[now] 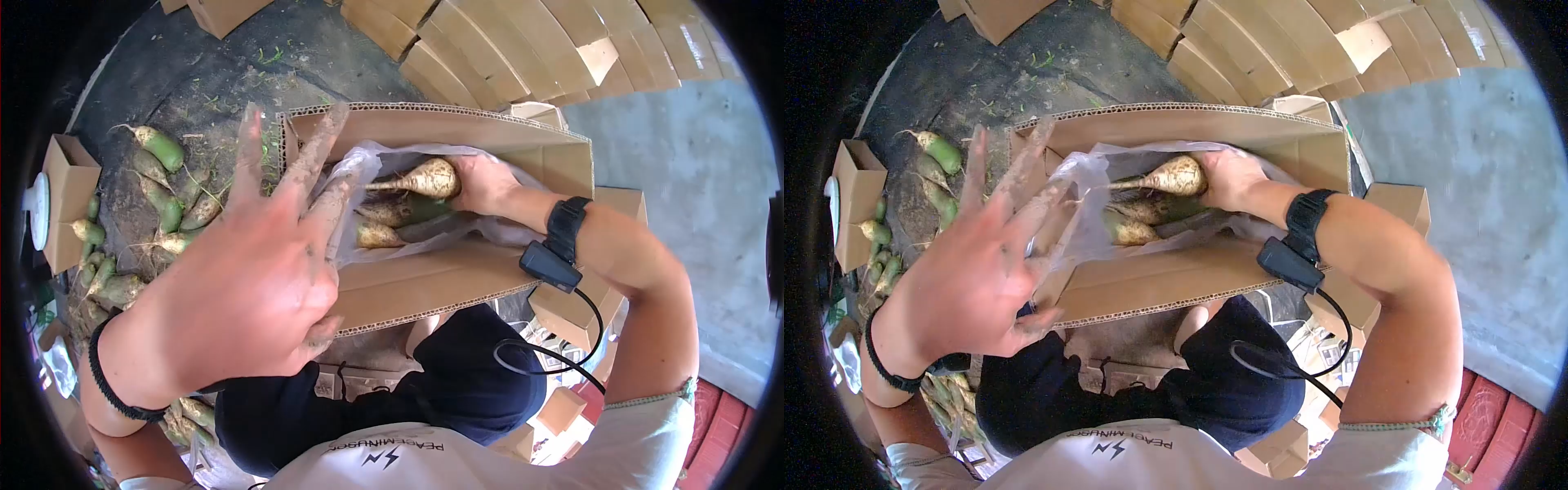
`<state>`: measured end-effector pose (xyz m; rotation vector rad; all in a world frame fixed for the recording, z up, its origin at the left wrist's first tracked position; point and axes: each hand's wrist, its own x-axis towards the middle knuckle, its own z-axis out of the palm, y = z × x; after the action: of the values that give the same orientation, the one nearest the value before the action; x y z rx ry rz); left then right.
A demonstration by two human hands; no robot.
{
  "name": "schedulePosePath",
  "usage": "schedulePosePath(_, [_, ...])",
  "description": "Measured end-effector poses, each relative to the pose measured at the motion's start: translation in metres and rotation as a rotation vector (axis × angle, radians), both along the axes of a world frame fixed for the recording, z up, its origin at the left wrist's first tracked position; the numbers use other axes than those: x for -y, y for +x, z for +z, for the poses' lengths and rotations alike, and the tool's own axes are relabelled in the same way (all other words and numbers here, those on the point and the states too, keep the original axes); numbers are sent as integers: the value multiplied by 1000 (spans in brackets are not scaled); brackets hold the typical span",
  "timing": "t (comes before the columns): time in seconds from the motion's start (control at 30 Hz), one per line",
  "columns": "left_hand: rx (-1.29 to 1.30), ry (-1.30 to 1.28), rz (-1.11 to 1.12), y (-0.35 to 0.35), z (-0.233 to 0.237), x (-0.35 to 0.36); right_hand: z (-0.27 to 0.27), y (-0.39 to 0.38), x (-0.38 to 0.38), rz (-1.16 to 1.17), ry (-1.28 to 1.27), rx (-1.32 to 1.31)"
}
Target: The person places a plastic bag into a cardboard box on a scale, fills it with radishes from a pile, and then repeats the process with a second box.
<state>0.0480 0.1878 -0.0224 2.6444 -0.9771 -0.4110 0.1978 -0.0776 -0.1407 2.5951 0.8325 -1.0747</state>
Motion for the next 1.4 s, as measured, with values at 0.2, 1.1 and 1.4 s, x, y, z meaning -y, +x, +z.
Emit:
schedulePosePath(0.2, [-70, 86, 68, 1, 14, 15, -34, 20, 26, 293, -596, -28])
schedulePosePath(1.1, [451, -169, 243, -15, 8, -14, 155, -37, 86, 464, -37, 343])
schedulePosePath(1.4, [590, 36, 189, -19, -13, -8, 129, -45, 81, 410, 1, 323])
